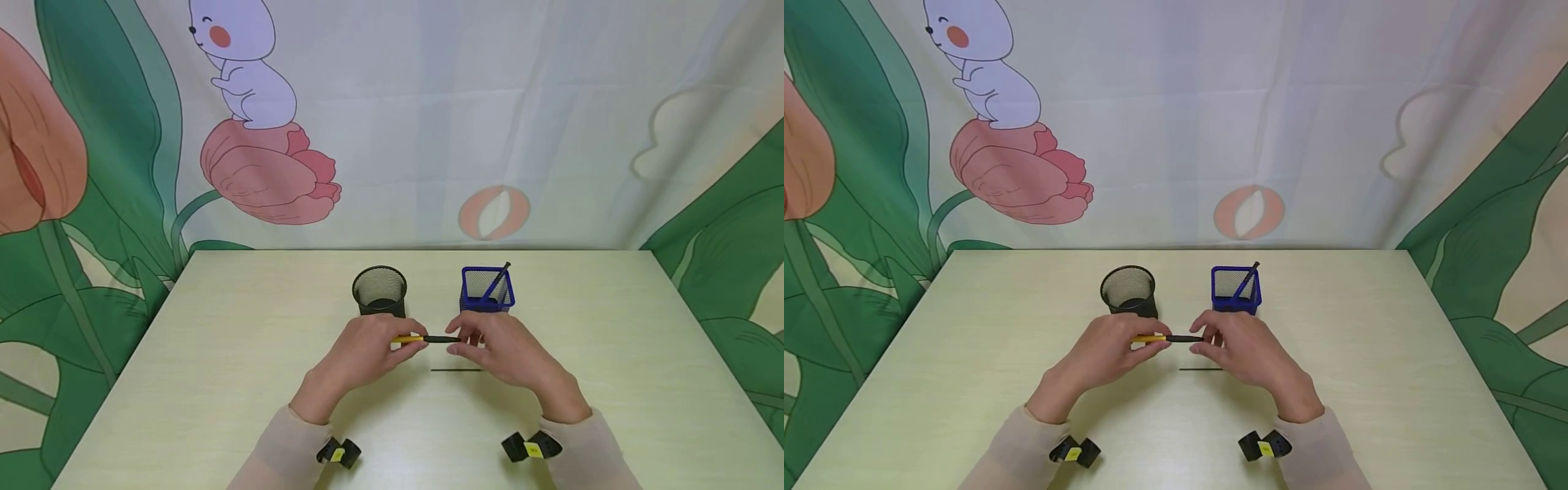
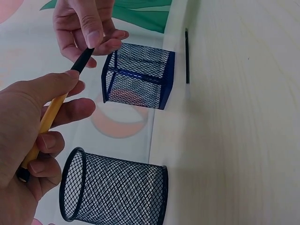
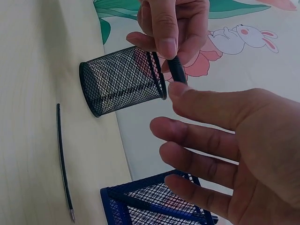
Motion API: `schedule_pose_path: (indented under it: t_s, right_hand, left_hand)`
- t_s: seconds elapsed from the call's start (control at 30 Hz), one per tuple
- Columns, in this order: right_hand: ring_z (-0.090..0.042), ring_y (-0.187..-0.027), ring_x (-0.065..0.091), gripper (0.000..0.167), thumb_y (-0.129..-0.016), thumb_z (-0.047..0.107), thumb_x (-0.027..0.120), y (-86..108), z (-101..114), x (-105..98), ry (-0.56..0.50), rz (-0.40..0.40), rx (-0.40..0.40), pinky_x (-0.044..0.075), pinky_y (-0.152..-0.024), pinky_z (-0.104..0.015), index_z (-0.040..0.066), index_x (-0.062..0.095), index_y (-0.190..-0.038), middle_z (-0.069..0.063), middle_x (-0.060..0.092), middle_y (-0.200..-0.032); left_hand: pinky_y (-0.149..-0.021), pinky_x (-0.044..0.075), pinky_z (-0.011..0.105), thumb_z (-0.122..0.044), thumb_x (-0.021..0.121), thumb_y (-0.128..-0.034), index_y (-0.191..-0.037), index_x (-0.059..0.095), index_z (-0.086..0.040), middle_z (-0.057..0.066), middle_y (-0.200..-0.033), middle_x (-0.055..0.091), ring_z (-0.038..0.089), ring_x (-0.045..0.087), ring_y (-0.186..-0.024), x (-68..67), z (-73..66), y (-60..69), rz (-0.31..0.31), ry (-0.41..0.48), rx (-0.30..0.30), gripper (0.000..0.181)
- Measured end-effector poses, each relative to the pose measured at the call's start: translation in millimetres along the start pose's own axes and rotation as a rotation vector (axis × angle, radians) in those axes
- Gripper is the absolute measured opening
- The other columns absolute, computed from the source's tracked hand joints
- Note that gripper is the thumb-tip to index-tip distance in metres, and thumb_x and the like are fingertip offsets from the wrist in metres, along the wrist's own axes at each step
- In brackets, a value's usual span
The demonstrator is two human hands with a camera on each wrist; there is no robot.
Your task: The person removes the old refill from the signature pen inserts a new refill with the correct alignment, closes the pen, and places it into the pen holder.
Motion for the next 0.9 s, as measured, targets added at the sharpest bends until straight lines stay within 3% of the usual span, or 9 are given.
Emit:
schedule_pose_path:
  t_s: [0.3, 0.9]
  right_hand:
    - [-0.004, -0.079, 0.060, 0.011, -0.095, 0.028, 0.077, 0.3, -1.5, -2.2, 0.012, -0.034, -0.008, 0.051, -0.075, -0.028, 0.022, 0.069, -0.099, 0.014, 0.067, -0.085]
    - [-0.001, -0.079, 0.060, 0.008, -0.096, 0.029, 0.075, 0.1, -2.1, -1.8, 0.020, -0.050, -0.044, 0.050, -0.076, -0.028, 0.022, 0.073, -0.096, 0.018, 0.068, -0.087]
  left_hand:
    - [-0.061, 0.048, 0.022, -0.035, 0.073, -0.0980, -0.107, 0.078, -0.028, -0.011, -0.088, 0.076, 0.009, 0.070, -0.075, -0.5, -0.5, -0.5, -0.005, -0.007, 0.003, 0.013]
    - [-0.062, 0.048, 0.022, -0.035, 0.073, -0.0976, -0.106, 0.079, -0.027, -0.012, -0.090, 0.076, 0.009, 0.070, -0.076, -1.0, -0.3, -0.4, -0.009, 0.020, 0.008, 0.013]
Point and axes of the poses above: each hand's wrist, its own y-axis away from the middle knuckle, its own x-axis out of the palm, z = x × y, the point moved 2 cm from there along -y, towards the middle knuckle
